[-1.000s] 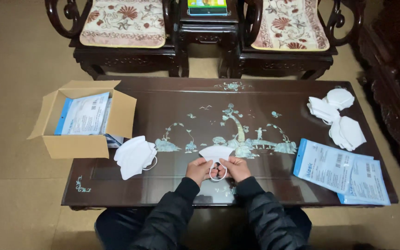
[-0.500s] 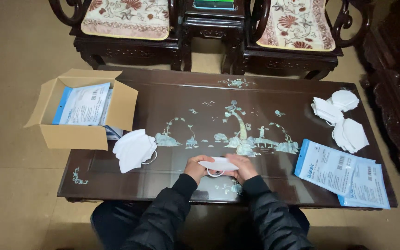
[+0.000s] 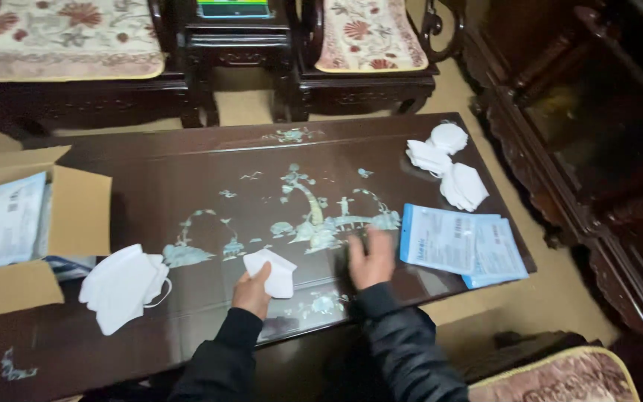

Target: Packaging face masks into individual blue envelopes

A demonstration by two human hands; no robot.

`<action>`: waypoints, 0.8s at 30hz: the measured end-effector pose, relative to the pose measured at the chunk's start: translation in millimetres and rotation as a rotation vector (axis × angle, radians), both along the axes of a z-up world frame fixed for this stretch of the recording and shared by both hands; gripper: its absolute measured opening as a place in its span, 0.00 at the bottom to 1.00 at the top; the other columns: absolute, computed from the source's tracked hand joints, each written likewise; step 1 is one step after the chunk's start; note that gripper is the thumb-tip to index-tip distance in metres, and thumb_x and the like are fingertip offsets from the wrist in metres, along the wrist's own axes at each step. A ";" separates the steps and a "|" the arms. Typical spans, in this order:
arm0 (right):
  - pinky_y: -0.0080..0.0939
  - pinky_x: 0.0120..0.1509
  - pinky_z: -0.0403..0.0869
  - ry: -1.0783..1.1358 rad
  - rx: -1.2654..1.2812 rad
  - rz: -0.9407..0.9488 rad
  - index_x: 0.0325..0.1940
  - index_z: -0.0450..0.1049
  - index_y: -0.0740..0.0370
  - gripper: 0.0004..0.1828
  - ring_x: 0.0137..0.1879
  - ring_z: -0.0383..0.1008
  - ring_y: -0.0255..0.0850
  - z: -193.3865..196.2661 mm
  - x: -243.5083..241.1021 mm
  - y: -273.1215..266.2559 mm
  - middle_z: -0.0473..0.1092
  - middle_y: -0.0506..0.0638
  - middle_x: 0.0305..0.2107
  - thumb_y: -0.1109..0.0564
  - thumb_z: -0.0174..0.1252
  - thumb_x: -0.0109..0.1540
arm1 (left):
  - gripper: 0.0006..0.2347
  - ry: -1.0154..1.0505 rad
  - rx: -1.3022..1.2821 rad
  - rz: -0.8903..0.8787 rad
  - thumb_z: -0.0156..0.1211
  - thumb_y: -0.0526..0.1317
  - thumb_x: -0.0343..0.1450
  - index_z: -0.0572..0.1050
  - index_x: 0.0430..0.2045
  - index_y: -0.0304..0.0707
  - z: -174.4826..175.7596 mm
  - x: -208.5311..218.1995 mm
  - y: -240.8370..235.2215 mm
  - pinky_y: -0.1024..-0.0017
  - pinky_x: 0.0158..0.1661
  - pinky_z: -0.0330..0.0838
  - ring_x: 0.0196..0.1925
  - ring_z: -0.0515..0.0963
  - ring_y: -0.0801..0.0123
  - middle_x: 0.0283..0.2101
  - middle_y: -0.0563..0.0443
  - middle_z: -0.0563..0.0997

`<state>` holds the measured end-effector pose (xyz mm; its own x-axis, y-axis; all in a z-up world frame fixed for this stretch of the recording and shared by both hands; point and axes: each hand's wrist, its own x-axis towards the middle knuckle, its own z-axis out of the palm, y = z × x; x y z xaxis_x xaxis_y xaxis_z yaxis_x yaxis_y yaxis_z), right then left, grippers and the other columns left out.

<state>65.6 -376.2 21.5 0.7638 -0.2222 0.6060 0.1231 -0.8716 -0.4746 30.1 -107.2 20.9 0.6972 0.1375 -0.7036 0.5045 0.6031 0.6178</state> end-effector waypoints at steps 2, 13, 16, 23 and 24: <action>0.55 0.63 0.74 0.006 -0.094 -0.088 0.56 0.76 0.65 0.32 0.56 0.75 0.60 -14.1 3.8 -58.4 0.74 0.64 0.47 0.42 0.72 0.57 | 0.22 -0.001 -0.006 0.036 0.68 0.37 0.72 0.70 0.60 0.26 19.7 -6.4 -4.5 0.47 0.62 0.70 0.63 0.74 0.48 0.59 0.30 0.75; 0.50 0.70 0.73 0.203 -0.243 -0.183 0.56 0.80 0.64 0.19 0.64 0.73 0.58 -106.3 8.1 -159.0 0.73 0.62 0.55 0.56 0.60 0.62 | 0.24 -0.049 -0.002 0.043 0.67 0.38 0.73 0.67 0.61 0.23 -44.1 1.0 -4.7 0.46 0.56 0.74 0.58 0.74 0.50 0.54 0.32 0.74; 0.44 0.64 0.76 0.079 -0.312 -0.203 0.58 0.80 0.59 0.17 0.63 0.76 0.49 -60.4 5.4 -126.4 0.76 0.55 0.55 0.53 0.56 0.68 | 0.26 -0.059 0.007 0.039 0.71 0.39 0.71 0.68 0.59 0.20 -59.2 5.2 -7.3 0.45 0.53 0.77 0.56 0.77 0.50 0.52 0.30 0.76; 0.41 0.56 0.79 0.113 -0.329 0.139 0.57 0.80 0.50 0.21 0.58 0.79 0.40 -23.6 -36.4 36.3 0.78 0.48 0.53 0.43 0.58 0.64 | 0.23 -0.038 0.044 -0.051 0.74 0.42 0.70 0.75 0.56 0.28 -26.2 -1.6 -4.3 0.52 0.48 0.80 0.51 0.82 0.57 0.48 0.37 0.82; 0.39 0.57 0.79 0.219 -0.250 0.232 0.52 0.81 0.53 0.24 0.59 0.79 0.40 -18.0 -43.4 59.6 0.79 0.48 0.51 0.36 0.58 0.64 | 0.22 -0.019 0.043 -0.066 0.73 0.42 0.70 0.75 0.55 0.28 -18.6 -2.4 -1.5 0.52 0.49 0.79 0.51 0.82 0.57 0.49 0.37 0.82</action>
